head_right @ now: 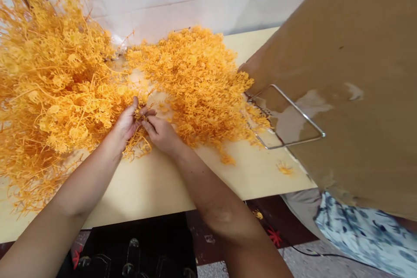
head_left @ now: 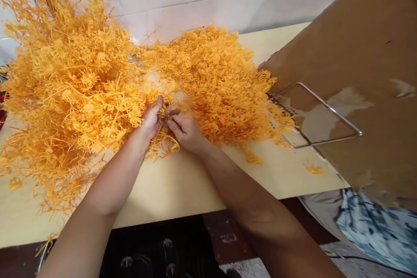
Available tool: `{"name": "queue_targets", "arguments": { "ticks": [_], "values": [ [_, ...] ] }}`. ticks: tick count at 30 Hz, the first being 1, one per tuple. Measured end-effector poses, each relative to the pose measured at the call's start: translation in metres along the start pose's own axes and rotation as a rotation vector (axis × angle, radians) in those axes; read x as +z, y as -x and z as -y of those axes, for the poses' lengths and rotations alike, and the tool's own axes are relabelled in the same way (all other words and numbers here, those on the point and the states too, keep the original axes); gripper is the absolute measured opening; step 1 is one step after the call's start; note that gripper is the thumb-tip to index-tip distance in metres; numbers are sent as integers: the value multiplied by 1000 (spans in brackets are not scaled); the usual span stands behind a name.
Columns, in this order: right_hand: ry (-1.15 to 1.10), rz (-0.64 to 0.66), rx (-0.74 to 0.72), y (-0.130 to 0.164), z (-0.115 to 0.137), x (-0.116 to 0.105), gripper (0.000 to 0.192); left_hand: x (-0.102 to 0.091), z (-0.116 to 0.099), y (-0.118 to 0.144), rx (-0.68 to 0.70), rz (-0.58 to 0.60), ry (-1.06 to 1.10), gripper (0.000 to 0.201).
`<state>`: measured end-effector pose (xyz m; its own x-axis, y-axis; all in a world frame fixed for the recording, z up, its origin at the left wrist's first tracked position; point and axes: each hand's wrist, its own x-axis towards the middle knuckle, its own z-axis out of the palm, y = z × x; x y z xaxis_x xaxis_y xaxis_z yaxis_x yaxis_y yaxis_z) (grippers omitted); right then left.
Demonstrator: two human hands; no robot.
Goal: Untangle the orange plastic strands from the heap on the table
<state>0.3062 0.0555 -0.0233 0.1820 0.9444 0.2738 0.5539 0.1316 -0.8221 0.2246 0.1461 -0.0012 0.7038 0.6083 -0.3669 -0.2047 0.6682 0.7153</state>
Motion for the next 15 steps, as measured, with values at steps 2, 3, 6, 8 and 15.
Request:
{"name": "queue_targets", "arguments": {
  "ticks": [2, 3, 6, 8, 15],
  "values": [
    [24, 50, -34, 1, 2, 0, 31, -3, -1, -1, -38, 55, -8, 45],
    [42, 83, -51, 1, 2, -1, 31, -4, -2, -1, -61, 83, -12, 45],
    [123, 185, -83, 0, 4, -7, 31, -3, -4, 2, -126, 90, -26, 39],
    [194, 233, -104, -1, 5, -11, 32, 0, -5, 4, -152, 35, -44, 34],
    [151, 567, -355, 17, 41, 1, 28, 7, -4, -3, -110, -128, 46, 29]
  ]
}}
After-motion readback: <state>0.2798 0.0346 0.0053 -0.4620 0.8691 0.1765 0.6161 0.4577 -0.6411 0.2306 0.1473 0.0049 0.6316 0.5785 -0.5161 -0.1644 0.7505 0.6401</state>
